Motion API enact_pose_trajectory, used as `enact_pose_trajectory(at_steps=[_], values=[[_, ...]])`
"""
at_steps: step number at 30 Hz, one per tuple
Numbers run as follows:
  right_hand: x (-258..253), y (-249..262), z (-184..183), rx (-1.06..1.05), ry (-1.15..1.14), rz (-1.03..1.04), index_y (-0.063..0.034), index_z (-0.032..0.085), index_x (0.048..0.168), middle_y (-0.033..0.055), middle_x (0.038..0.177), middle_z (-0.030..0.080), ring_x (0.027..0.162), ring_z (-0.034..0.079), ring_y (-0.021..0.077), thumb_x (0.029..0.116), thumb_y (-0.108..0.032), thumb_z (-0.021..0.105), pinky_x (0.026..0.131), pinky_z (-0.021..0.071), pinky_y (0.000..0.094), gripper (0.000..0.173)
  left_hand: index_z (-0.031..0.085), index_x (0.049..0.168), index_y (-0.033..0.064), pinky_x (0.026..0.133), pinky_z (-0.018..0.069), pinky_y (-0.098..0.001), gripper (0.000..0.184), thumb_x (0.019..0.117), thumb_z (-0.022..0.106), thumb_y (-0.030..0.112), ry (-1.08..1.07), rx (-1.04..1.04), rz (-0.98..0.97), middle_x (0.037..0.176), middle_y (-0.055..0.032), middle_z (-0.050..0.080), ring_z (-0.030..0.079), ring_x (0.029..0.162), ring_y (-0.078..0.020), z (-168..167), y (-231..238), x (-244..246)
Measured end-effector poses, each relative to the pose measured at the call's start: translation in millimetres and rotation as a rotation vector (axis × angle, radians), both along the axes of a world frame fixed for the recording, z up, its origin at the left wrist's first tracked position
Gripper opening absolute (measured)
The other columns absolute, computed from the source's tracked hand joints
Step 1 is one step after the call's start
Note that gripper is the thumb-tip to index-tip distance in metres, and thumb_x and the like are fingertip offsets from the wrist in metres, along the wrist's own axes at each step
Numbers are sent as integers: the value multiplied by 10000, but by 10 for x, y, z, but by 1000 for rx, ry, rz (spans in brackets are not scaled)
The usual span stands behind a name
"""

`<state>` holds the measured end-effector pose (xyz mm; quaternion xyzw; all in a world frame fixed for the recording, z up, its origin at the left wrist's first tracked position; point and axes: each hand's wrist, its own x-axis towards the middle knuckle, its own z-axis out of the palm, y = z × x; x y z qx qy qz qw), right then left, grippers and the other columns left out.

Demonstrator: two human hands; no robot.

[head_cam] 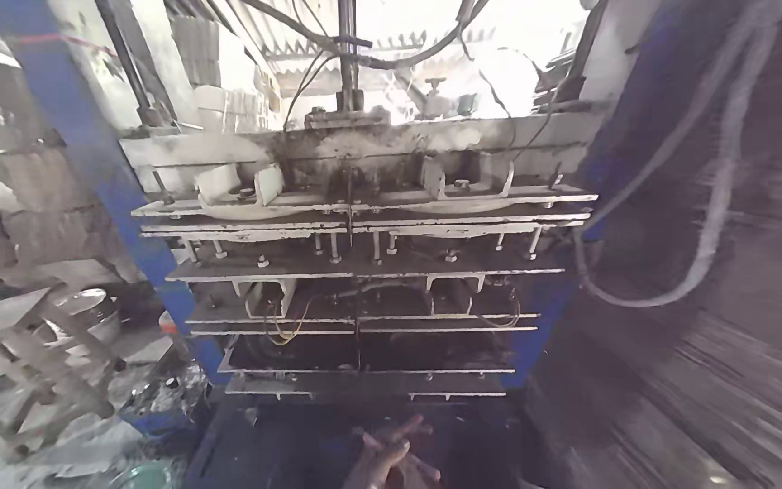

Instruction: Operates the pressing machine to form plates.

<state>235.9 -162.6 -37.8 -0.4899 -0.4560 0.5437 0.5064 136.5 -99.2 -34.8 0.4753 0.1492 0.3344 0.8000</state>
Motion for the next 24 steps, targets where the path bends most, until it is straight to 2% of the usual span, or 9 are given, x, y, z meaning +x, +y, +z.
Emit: enact_pose_trajectory(at_steps=[2, 3, 6, 9, 11, 14, 17, 21, 24], values=[[-26, 0, 60, -83, 119, -17, 17, 540, 1278, -14, 849, 652, 644, 602, 30, 950, -48, 611, 595, 547, 215, 342, 531, 1378, -62, 819, 626, -345, 396, 1014, 392, 5, 14, 38, 92, 1318, -104, 667, 745, 881, -172, -86, 23, 64], [-28, 6, 59, -87, 137, -36, 16, 528, 1308, -10, 878, 663, 663, 613, 23, 953, -47, 609, 603, 552, 207, 370, 552, 1352, -78, 840, 615, -307, 381, 1001, 423, -2, 50, 90, 134, 1288, -100, 680, 735, 913, -133, -172, 78, 97], [-32, -27, 5, 14, -23, -98, 59, 485, 1410, 129, 1274, 636, 1095, 627, 80, 955, -142, 638, 955, 533, 274, 521, 614, 1276, -126, 1002, 507, -234, 339, 993, 538, 47, 205, 321, 211, 1207, -123, 716, 664, 1098, -70, -445, 235, 140], [-80, -70, 149, 24, -150, -156, 106, 474, 1404, 216, 1315, 620, 1177, 620, 155, 978, -122, 620, 1036, 496, 312, 505, 572, 1304, -97, 984, 463, -258, 311, 1054, 472, 58, 688, 73, 69, 1202, -174, 653, 609, 1071, -131, 391, 54, 131], [-142, -133, 442, -60, -182, -198, 116, 490, 1397, 234, 1320, 619, 1199, 612, 178, 985, -58, 611, 1056, 465, 311, 463, 499, 1416, -104, 1141, 361, -355, 383, 1071, 446, 54, 876, 8, -43, 1424, -262, 546, 530, 1313, -266, 849, 65, 196], [-146, -34, 201, -57, -105, -230, 89, 494, 1406, 211, 1344, 611, 1211, 604, 154, 984, -85, 622, 1052, 472, 299, 474, 515, 1391, -123, 1172, 340, -406, 409, 1078, 484, 139, 1033, 124, -83, 1446, -299, 515, 488, 1374, -335, 898, 135, 212], [-265, 96, -24, -78, 70, -285, 78, 475, 1423, 192, 1346, 600, 1175, 600, 122, 990, -93, 606, 1009, 483, 264, 484, 519, 1377, -141, 1174, 330, -380, 399, 1072, 487, 115, 1057, 167, -103, 1444, -301, 518, 490, 1370, -319, 838, 197, 170], [-362, 149, 20, -64, 70, -332, 84, 507, 1382, 176, 1291, 623, 1091, 619, 108, 977, -65, 592, 934, 514, 255, 441, 549, 1338, -129, 1026, 431, -284, 341, 1075, 438, 57, 927, 145, -95, 1257, -257, 625, 596, 1091, -191, 821, 233, 102], [-341, 136, -15, -7, 90, -300, 76, 529, 1372, 156, 1306, 626, 1101, 621, 81, 970, -65, 609, 934, 520, 228, 434, 575, 1268, -139, 858, 467, -201, 301, 1069, 427, 32, 821, 113, -47, 1016, -167, 662, 574, 829, -74, 759, 226, 95]])
